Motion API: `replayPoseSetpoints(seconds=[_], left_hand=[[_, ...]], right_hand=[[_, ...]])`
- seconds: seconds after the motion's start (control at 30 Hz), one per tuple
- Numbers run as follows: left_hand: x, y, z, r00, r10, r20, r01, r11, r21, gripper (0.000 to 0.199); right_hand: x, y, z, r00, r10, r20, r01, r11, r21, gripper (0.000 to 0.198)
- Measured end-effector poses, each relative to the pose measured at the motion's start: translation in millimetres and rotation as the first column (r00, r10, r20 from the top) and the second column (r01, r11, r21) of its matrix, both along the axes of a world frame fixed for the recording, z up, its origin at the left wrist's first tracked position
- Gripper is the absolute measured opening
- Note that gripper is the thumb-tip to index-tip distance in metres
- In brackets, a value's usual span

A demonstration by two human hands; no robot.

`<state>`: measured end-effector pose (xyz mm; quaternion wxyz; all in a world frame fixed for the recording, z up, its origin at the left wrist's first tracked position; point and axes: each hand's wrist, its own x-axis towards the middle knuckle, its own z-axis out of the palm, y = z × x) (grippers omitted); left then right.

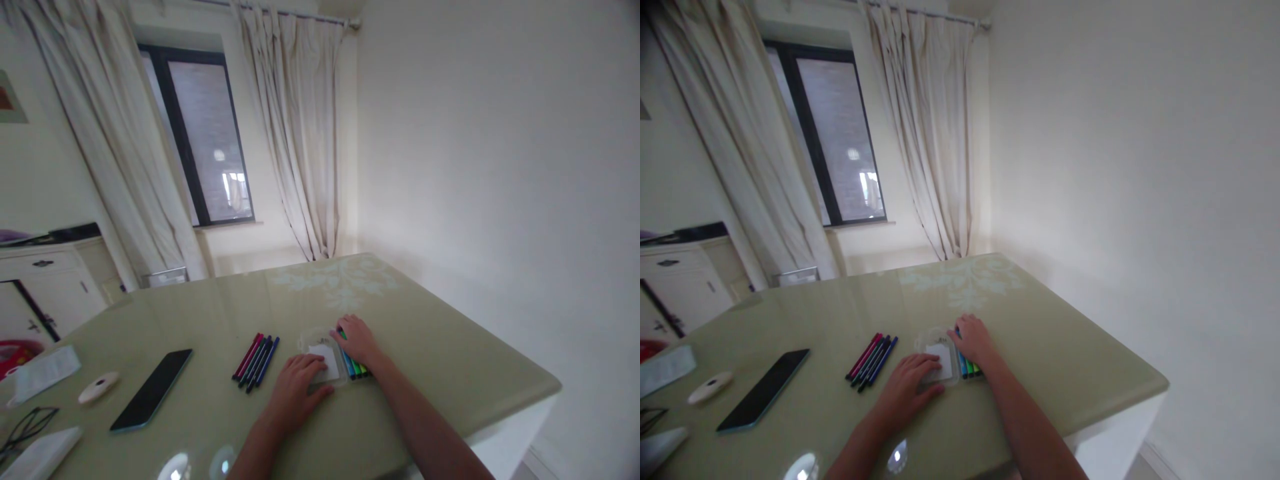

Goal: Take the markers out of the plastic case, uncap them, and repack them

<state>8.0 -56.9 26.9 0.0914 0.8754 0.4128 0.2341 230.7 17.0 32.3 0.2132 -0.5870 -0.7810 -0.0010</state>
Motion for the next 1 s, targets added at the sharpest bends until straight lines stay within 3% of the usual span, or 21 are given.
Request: replayPoseSetpoints(seconds=[0.2,0.47,0.6,0.73,0.87,1.0], left_hand=[[1.3,0.3,0.5,1.0,0.008,0.007,-0.008,1.0,-0.027,0.034],[0.9,-0.1,0.9,0.999,-0.006,0.035,0.008,0.998,-0.062,0.034],[0.4,-0.3,1.1,0.998,-0.015,0.056,0.018,0.997,-0.071,0.034],[-0.8,0.2,-0.1,0.998,-0.014,0.06,0.019,0.996,-0.084,0.035],[-0.9,1.2,-1.6,0.998,-0.011,0.055,0.015,0.997,-0.074,0.036],[-1.4,2.3,-4.5,0.998,0.0,0.058,0.003,0.998,-0.057,0.033]], right_hand=[[1.5,4.3,-4.4,0.995,0.01,-0.099,-0.005,0.999,0.05,0.022],[8.4,9.4,-4.2,0.907,0.102,-0.408,0.008,0.966,0.26,0.026],[16.3,8.1,-2.9,0.831,0.119,-0.544,0.022,0.969,0.247,0.038],[17.4,3.9,-0.4,0.834,0.097,-0.542,0.025,0.977,0.214,0.05],[18.5,3.8,2.0,0.831,-0.01,-0.556,0.151,0.966,0.208,0.058],[25.3,4.2,6.4,0.691,-0.116,-0.714,0.34,0.923,0.179,0.064]])
